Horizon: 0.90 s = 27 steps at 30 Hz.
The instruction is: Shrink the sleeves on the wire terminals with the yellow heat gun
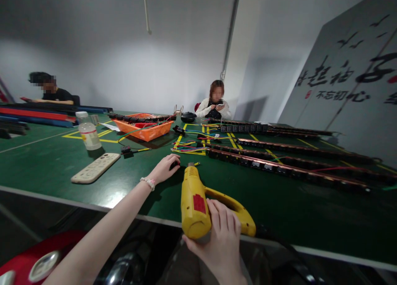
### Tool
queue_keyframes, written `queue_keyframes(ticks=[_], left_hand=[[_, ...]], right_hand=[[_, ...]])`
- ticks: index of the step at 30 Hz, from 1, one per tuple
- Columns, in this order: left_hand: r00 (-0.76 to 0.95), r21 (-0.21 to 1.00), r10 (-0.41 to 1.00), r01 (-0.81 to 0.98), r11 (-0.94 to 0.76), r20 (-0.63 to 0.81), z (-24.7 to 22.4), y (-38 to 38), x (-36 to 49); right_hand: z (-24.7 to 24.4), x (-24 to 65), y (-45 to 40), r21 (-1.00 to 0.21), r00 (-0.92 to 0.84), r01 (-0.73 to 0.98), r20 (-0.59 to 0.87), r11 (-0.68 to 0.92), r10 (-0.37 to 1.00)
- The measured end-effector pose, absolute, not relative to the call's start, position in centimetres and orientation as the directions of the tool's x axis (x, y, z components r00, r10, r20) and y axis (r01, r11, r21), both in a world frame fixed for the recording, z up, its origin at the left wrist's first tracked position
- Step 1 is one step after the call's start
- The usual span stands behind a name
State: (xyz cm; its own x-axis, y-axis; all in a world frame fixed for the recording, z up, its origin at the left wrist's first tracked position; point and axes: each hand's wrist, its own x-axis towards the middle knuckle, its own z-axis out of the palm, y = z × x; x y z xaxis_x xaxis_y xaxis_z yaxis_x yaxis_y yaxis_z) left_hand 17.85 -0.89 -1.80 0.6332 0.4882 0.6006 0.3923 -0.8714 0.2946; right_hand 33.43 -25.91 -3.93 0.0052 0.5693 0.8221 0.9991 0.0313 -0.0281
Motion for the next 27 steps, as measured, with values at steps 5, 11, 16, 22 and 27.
queue_keyframes(ticks=[5, 11, 16, 22, 27], left_hand=[[0.631, 0.302, 0.491, 0.391, -0.870, 0.600, -2.3, -0.4, 17.9], [0.644, 0.322, 0.515, 0.403, -0.857, 0.566, -2.5, -0.4, 17.6], [0.665, 0.289, 0.482, 0.387, -0.876, 0.570, -2.4, -0.6, 17.6], [0.636, 0.330, 0.517, 0.399, -0.856, 0.573, -2.0, -0.7, 17.5], [0.638, 0.393, 0.558, 0.399, -0.829, 0.530, -1.9, -0.8, 17.4]], right_hand=[[-3.7, 32.2, -25.9, -0.111, 0.032, 0.988, 0.833, 0.110, 0.552], [-3.6, 33.0, -25.8, -0.115, 0.009, 0.981, 0.830, 0.156, 0.558], [-3.6, 34.5, -25.6, -0.059, -0.042, 0.987, 0.802, 0.149, 0.595], [-3.8, 36.4, -24.8, 0.015, -0.049, 0.998, 0.794, 0.061, 0.607], [-3.8, 37.5, -24.5, -0.001, 0.014, 1.000, 0.813, -0.023, 0.582]])
